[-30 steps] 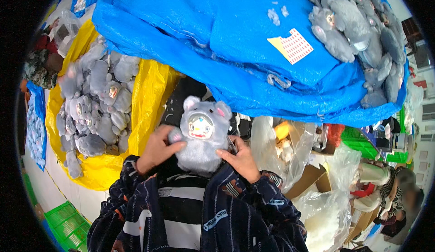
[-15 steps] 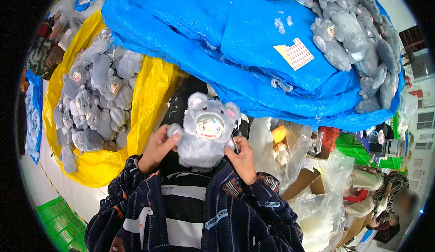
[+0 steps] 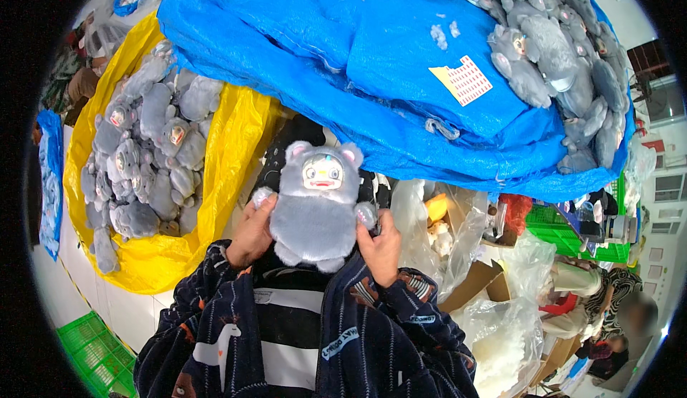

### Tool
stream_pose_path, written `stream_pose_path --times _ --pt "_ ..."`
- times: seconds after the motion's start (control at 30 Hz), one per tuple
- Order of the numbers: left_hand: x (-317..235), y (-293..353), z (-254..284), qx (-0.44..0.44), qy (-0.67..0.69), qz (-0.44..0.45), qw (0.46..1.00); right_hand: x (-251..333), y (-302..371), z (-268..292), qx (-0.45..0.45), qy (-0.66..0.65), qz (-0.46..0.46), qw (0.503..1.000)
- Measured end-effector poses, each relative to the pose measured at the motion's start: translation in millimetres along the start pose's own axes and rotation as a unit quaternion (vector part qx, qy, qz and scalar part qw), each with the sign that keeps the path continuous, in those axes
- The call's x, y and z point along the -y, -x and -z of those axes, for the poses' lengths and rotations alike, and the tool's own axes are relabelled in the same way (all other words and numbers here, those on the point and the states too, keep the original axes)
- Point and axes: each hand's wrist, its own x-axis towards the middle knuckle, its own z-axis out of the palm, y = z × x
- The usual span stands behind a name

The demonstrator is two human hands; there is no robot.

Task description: The person sits on the floor and uses scissors to trim loose threads and fabric from the paws and faces of gray stuffed toys. They handle each toy one at a time, rotate it to access different sides, and place the finished items into a blue bag.

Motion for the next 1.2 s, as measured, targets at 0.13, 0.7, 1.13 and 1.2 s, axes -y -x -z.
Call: stream_pose_path --times 0.13,0.7,1.13,1.2 --pt "-12 13 -26 0.040 -0.024 0.104 0.993 -5 -7 -4 -0.026 -0.010 0.012 1.000" --pt "-34 23 -40 0.128 -0.270 0.038 0.953 50 8 10 0.232 -0.134 0.050 0.962" --pt "-145 12 8 -0.055 -0.086 -0.332 0.938 33 -237 202 -0.236 0.347 0.206 0.884" --pt "-124 4 19 -0.054 -0.093 -0.260 0.960 -2 -269 226 -0.233 0.427 0.137 0.863"
